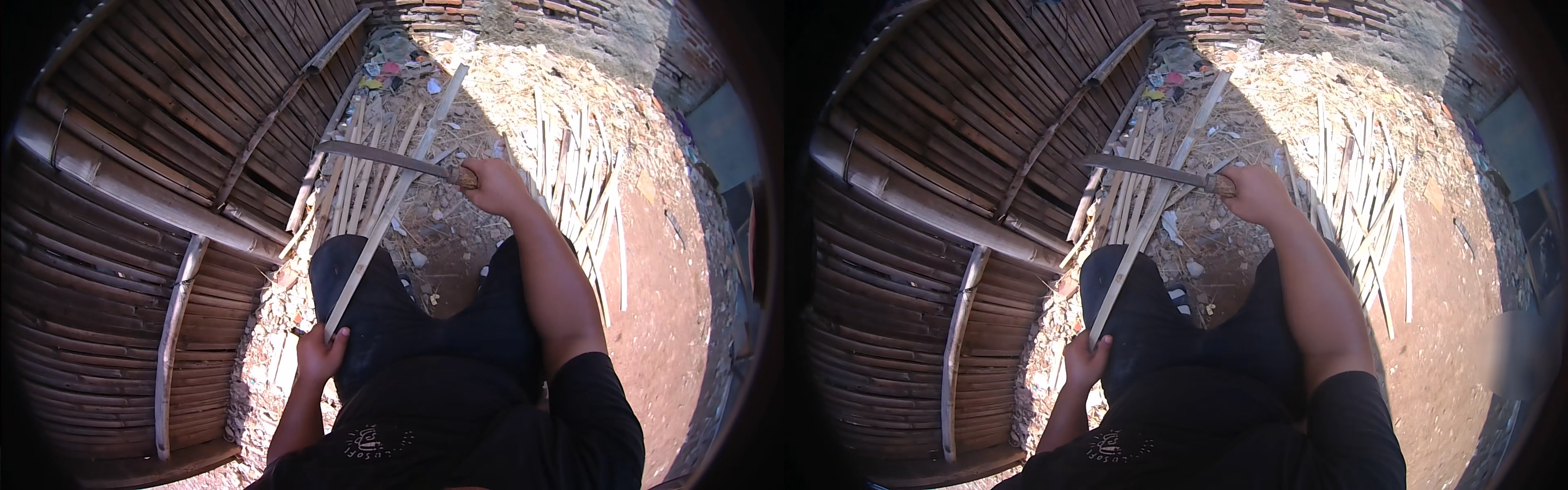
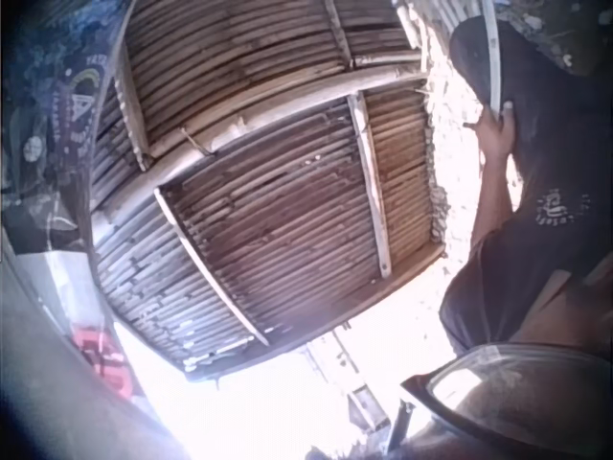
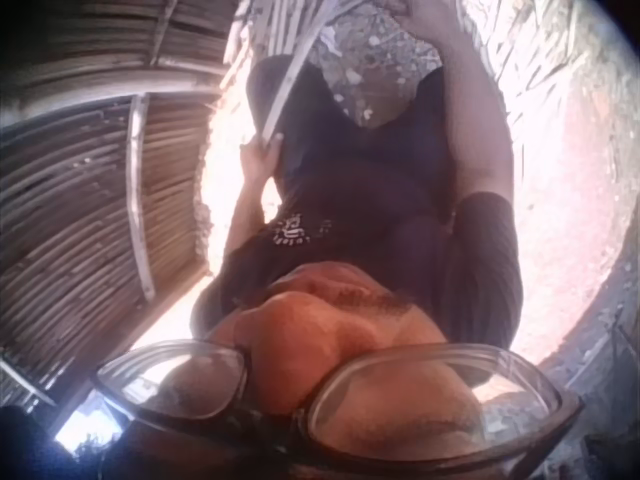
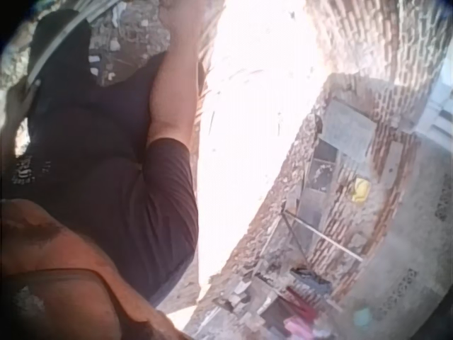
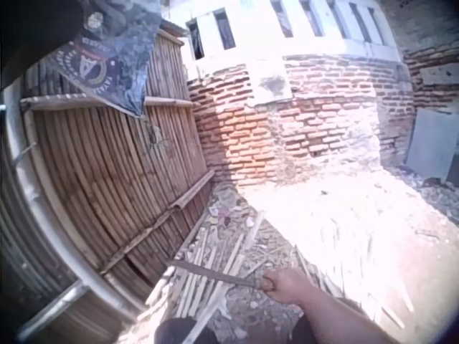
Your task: The person uses a knife to shave and smooth thin bamboo strips while sitting on the ground.
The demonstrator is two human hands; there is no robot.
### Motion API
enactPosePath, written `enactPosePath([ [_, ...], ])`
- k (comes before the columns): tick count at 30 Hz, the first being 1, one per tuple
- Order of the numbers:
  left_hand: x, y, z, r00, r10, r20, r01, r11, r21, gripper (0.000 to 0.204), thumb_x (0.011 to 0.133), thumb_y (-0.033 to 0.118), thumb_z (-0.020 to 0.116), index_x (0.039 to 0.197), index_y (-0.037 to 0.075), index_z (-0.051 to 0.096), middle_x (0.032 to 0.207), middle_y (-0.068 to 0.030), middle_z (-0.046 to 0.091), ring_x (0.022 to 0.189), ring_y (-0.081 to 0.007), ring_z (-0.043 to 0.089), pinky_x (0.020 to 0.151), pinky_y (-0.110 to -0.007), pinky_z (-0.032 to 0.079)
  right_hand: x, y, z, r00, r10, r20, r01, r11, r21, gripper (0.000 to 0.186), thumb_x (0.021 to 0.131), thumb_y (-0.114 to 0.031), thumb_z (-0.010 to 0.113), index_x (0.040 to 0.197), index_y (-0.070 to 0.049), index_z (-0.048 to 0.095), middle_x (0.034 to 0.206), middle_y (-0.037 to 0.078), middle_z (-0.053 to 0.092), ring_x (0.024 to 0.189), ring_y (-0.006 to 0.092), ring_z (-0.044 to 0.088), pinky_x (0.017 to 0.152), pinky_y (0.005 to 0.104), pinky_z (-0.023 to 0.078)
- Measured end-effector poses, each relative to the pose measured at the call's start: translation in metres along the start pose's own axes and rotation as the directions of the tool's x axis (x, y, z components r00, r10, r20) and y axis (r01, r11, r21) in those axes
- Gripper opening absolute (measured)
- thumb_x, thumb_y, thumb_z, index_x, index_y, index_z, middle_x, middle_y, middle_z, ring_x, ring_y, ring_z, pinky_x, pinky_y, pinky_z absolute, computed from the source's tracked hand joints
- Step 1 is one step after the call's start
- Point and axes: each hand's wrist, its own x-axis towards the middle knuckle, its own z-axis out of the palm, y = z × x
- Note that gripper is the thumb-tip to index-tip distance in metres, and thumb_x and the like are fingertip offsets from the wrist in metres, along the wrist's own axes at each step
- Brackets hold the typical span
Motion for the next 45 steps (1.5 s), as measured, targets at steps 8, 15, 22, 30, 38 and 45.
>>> enactPosePath([
  [8,-0.008,0.001,-0.019,0.999,-0.053,-0.007,0.053,0.999,0.002,0.042,0.092,0.038,0.077,0.079,0.001,0.062,0.060,-0.0155,0.061,0.056,-0.0336,0.064,0.055,-0.042,0.049,0.002,-0.027,0.005,0.937,-0.266,0.225,0.301,0.943,-0.140,0.029,0.076,-0.024,0.075,0.103,-0.014,0.071,0.084,0.014,0.072,0.090,0.0386,0.070,0.083,0.0516,0.054],
  [15,-0.028,-0.045,-0.027,0.997,-0.068,-0.044,0.067,0.998,-0.014,0.038,0.090,0.033,0.079,0.077,0.002,0.062,0.058,-0.0111,0.059,0.051,-0.0243,0.060,0.053,-0.038,0.046,0.009,0.034,-0.006,0.940,0.267,-0.213,-0.239,0.960,0.149,0.029,0.087,-0.031,0.078,0.097,-0.005,0.069,0.077,0.020,0.067,0.077,0.0415,0.067,0.071,0.0483,0.052],
  [22,-0.016,-0.011,-0.014,0.997,-0.068,-0.031,0.063,0.990,-0.126,0.037,0.090,0.031,0.079,0.078,0.001,0.062,0.060,-0.0107,0.060,0.054,-0.0208,0.059,0.055,-0.036,0.047,0.001,-0.009,-0.001,0.998,-0.059,-0.001,0.059,0.997,0.053,0.023,0.081,-0.025,0.076,0.096,-0.010,0.068,0.085,0.015,0.072,0.085,0.0411,0.069,0.077,0.0514,0.053],
  [30,-0.012,0.004,-0.017,0.997,-0.074,0.035,0.081,0.958,-0.274,0.032,0.096,0.029,0.076,0.084,0.001,0.064,0.065,-0.0017,0.062,0.062,-0.0094,0.055,0.059,-0.031,0.046,0.003,-0.026,0.018,0.920,-0.390,0.019,0.390,0.921,0.001,0.021,0.079,-0.023,0.076,0.091,-0.008,0.067,0.075,0.017,0.068,0.075,0.0415,0.067,0.069,0.0505,0.053],
  [38,-0.001,0.007,-0.026,0.935,-0.052,0.350,0.221,0.858,-0.464,0.031,0.097,0.030,0.075,0.092,0.002,0.065,0.072,0.0052,0.056,0.068,-0.0058,0.048,0.060,-0.027,0.040,0.006,0.015,-0.015,0.949,0.291,-0.124,-0.240,0.917,0.318,0.032,0.085,-0.032,0.080,0.096,-0.004,0.068,0.082,0.021,0.070,0.082,0.0421,0.069,0.073,0.0501,0.052],
  [45,0.005,0.019,-0.027,0.920,-0.076,0.385,0.283,0.809,-0.515,0.031,0.097,0.031,0.075,0.086,0.007,0.058,0.071,0.0080,0.049,0.067,-0.0040,0.043,0.059,-0.026,0.037,-0.002,-0.010,0.012,0.963,-0.260,-0.073,0.266,0.961,0.079,0.025,0.075,-0.023,0.078,0.093,-0.010,0.068,0.077,0.014,0.068,0.080,0.0394,0.068,0.073,0.0496,0.053],
])
